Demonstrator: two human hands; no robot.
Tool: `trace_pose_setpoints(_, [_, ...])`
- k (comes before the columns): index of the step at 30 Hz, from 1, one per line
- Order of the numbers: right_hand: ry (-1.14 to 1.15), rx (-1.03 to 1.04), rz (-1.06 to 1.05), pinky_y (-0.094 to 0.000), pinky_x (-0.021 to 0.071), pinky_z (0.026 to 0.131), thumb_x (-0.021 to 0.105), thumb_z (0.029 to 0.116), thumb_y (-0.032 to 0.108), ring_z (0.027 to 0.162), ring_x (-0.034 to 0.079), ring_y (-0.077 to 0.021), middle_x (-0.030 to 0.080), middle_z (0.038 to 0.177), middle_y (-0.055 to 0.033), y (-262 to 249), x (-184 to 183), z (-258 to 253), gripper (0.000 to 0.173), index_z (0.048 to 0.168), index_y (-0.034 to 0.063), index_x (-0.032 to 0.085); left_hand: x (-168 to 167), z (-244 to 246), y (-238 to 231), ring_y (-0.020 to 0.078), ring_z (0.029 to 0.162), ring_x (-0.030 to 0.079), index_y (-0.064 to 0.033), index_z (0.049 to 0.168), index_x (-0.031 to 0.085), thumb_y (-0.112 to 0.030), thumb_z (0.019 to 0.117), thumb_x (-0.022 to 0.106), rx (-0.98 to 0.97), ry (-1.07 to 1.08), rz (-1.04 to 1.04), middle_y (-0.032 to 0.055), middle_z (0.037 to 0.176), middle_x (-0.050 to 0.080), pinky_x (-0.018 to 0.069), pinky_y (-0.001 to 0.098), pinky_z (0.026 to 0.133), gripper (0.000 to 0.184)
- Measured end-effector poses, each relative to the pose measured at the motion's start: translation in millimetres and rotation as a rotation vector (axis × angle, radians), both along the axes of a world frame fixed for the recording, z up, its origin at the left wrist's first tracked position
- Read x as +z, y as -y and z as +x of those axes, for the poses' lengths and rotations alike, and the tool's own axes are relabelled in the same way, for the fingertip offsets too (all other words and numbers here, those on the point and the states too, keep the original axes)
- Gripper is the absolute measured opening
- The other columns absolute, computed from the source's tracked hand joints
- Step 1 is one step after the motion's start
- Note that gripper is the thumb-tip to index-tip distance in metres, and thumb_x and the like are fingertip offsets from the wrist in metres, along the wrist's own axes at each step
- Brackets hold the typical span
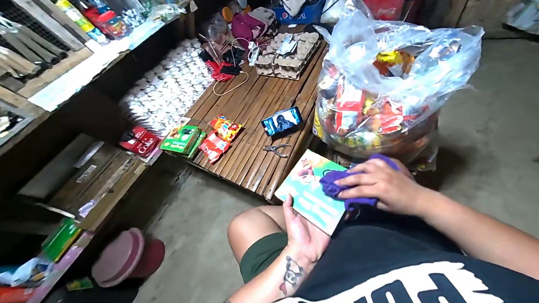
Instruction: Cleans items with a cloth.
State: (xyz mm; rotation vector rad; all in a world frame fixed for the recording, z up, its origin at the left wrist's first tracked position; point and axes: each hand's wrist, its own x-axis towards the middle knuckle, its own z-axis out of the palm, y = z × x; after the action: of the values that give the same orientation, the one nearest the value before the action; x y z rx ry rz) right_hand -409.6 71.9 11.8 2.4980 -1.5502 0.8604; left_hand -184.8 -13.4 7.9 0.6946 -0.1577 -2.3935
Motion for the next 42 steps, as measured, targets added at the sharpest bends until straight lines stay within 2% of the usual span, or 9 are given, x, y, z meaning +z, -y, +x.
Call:
trace_pose_setpoints(6, [-0.037, 0.073, 0.059, -0.0564, 0.0488, 0.097, 0.063, 0.0889, 0.008, 0.125, 0.061, -0.0304, 0.067, 0.135, 0.0033, -3, 9, 5, 0.041, 0.123, 0.0294, 0.073, -1, -4, -1, 0.0299, 0.106, 0.068, -0.0138, 0.130, 0.052, -0.067, 0.1020, 0.019, -0.035, -0.037, -0.013, 0.0145, 0.116, 0.068, 0.0573, 0.0503, 0.088, 0.069])
trace_pose_setpoints(10, [-0.035, 0.282, 0.046, -0.0538, 0.0520, 0.092, 0.066, 0.0896, 0.009, 0.123, 0.063, -0.0279, 0.068, 0.133, 0.0048, 0, 9, 55, 0.034, 0.116, 0.0283, 0.075, -5, -3, -1, 0.0208, 0.089, 0.073, -0.0127, 0.116, 0.064, -0.074, 0.0977, 0.021, -0.083, -0.094, 0.037, 0.0103, 0.100, 0.073, 0.0609, 0.0380, 0.074, 0.077])
trace_pose_setpoints(14, [-0.047, 0.300, 0.051, -0.0529, 0.0512, 0.093, 0.065, 0.0881, 0.008, 0.125, 0.061, -0.0278, 0.067, 0.135, 0.0046, 5, 8, 54, 0.039, 0.119, 0.0283, 0.074, -7, 0, 0, 0.0214, 0.086, 0.072, -0.0102, 0.112, 0.065, -0.077, 0.0960, 0.021, -0.087, -0.088, 0.039, 0.0116, 0.097, 0.073, 0.0605, 0.0374, 0.073, 0.082])
trace_pose_setpoints(18, [-0.011, 0.012, 0.061, -0.0571, 0.0503, 0.095, 0.062, 0.0910, 0.014, 0.124, 0.063, -0.0296, 0.068, 0.135, 0.0025, 0, 4, 13, 0.035, 0.122, 0.0272, 0.073, -5, 1, -1, 0.0297, 0.106, 0.068, -0.0128, 0.130, 0.054, -0.066, 0.1021, 0.020, -0.051, -0.101, -0.021, 0.0151, 0.116, 0.068, 0.0578, 0.0489, 0.088, 0.069])
trace_pose_setpoints(23, [0.007, -0.343, 0.088, -0.0617, 0.0505, 0.092, 0.059, 0.0996, 0.032, 0.120, 0.065, -0.0352, 0.068, 0.134, -0.0041, -8, 6, -10, 0.030, 0.124, 0.0239, 0.074, 1, -4, -3, 0.0313, 0.110, 0.067, -0.0145, 0.138, 0.050, -0.061, 0.1049, 0.017, -0.076, -0.105, -0.025, 0.0162, 0.122, 0.067, 0.0567, 0.0505, 0.091, 0.066])
trace_pose_setpoints(26, [-0.033, -0.278, 0.047, -0.0600, 0.0519, 0.089, 0.064, 0.0931, 0.023, 0.118, 0.065, -0.0342, 0.069, 0.133, -0.0009, -12, 9, 12, 0.030, 0.121, 0.0249, 0.075, -4, -6, -3, 0.0316, 0.112, 0.066, -0.0131, 0.137, 0.050, -0.061, 0.1051, 0.015, -0.099, -0.187, -0.057, 0.0170, 0.123, 0.066, 0.0553, 0.0507, 0.094, 0.067])
trace_pose_setpoints(31, [-0.055, 0.005, 0.058, -0.0508, 0.0519, 0.093, 0.058, 0.0998, 0.034, 0.122, 0.063, -0.0262, 0.067, 0.136, 0.0044, -8, 3, 46, 0.028, 0.124, 0.0300, 0.072, -5, -5, -3, 0.0254, 0.112, 0.065, -0.0134, 0.133, 0.053, -0.064, 0.1047, 0.018, -0.127, -0.144, -0.108, 0.0126, 0.119, 0.067, 0.0547, 0.0449, 0.095, 0.068])
trace_pose_setpoints(38, [0.019, -0.357, 0.131, -0.0634, 0.0485, 0.096, 0.058, 0.1005, 0.034, 0.129, 0.058, -0.0390, 0.061, 0.145, -0.0059, 23, 4, 18, 0.037, 0.134, 0.0232, 0.070, -8, 3, -2, 0.0308, 0.122, 0.062, -0.0113, 0.141, 0.046, -0.055, 0.1079, 0.021, -0.170, -0.254, -0.150, 0.0173, 0.131, 0.062, 0.0507, 0.0500, 0.103, 0.060])
trace_pose_setpoints(42, [-0.028, -0.245, 0.044, -0.0605, 0.0523, 0.091, 0.062, 0.0961, 0.031, 0.124, 0.063, -0.0359, 0.065, 0.139, -0.0031, 6, 2, 35, 0.033, 0.127, 0.0256, 0.073, -10, 3, 0, 0.0300, 0.121, 0.062, -0.0114, 0.138, 0.048, -0.056, 0.1076, 0.024, -0.151, -0.301, -0.164, 0.0168, 0.128, 0.063, 0.0512, 0.0487, 0.103, 0.059])
